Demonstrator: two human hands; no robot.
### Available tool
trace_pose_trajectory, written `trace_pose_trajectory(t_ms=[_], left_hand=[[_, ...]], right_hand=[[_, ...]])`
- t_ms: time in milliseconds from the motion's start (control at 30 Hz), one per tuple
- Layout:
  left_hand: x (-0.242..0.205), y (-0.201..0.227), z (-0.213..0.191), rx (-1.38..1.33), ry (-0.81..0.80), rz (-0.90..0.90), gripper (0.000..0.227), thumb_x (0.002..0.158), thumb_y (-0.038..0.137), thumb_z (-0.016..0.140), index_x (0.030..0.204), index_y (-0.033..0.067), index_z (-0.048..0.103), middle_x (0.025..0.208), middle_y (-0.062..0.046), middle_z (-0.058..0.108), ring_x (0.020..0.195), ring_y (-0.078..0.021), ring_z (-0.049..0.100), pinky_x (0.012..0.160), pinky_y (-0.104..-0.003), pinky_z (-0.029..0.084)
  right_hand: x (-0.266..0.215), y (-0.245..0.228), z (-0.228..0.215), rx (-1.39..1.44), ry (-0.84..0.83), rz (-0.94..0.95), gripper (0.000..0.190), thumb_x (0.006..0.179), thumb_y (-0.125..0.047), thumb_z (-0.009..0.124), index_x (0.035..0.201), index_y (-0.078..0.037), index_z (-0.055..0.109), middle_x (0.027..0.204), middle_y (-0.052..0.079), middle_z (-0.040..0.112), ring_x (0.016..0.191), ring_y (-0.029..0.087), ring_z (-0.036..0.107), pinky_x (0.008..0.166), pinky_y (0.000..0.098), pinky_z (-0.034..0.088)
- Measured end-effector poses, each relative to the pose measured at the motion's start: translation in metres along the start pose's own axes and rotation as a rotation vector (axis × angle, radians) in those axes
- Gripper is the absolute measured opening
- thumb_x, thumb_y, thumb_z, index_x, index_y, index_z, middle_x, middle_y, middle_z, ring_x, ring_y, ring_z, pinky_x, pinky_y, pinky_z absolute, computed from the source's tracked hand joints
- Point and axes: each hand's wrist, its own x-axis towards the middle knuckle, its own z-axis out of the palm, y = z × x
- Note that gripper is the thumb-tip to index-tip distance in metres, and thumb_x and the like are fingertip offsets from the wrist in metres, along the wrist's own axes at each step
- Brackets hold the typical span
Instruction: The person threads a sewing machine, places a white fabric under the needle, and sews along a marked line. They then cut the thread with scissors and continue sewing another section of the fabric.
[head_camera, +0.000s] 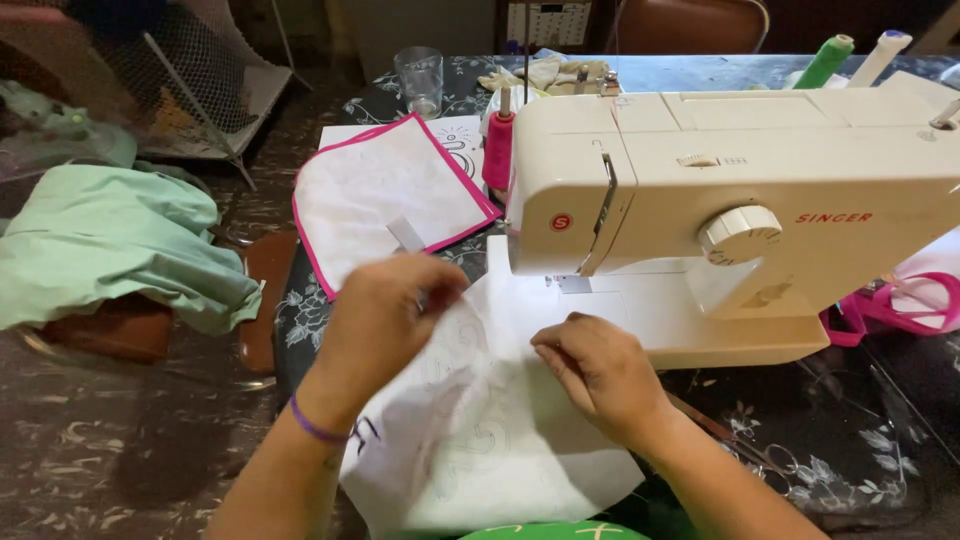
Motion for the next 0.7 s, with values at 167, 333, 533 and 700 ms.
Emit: trace_pose_trajectory(t_ms=[167,333,533,700], left_hand=[[0.062,-0.090,0.001,0.565,0.765,0.234,0.020,0.095,0.009,0.084,0.088,0.0248,0.074,0.083,0.009,0.074,0.082,-0.0187,0.075,0.079,-0.033,0.058],[0.059,-0.076,0.048,0.648,0.294,-0.079,0.030,0.080,0.017,0.091,0.107,0.0252,0.083,0.116,0.000,0.079,0.119,-0.0289,0.071,0.102,-0.052,0.051],[0.063,-0.057,0.080,0.005,0.143,-0.148,0.013,0.085,0.014,0.083,0.098,0.0166,0.086,0.092,-0.006,0.082,0.093,-0.0324,0.078,0.085,-0.043,0.059],[0.064,-0.058,0.097,-0.175,0.147,0.019,0.021,0.077,0.020,0.091,0.089,0.0044,0.083,0.083,-0.016,0.077,0.085,-0.0428,0.074,0.081,-0.051,0.058]], right_hand=[[-0.004,0.046,0.018,-0.464,0.316,0.259,0.011,0.099,-0.036,0.074,0.098,-0.027,0.079,0.060,-0.004,0.060,0.060,0.022,0.066,0.057,0.0370,0.057],[0.008,0.050,0.026,-0.601,0.464,0.233,0.017,0.094,-0.031,0.084,0.083,-0.019,0.076,0.053,0.002,0.053,0.052,0.029,0.062,0.051,0.0376,0.054],[0.020,0.049,0.028,-0.596,0.535,0.174,0.038,0.091,-0.022,0.090,0.067,-0.013,0.062,0.051,0.004,0.047,0.050,0.032,0.058,0.048,0.0364,0.050],[0.025,0.042,0.028,-0.443,0.509,0.389,0.038,0.090,-0.029,0.093,0.065,-0.014,0.070,0.053,0.007,0.057,0.054,0.033,0.062,0.052,0.0390,0.051]])
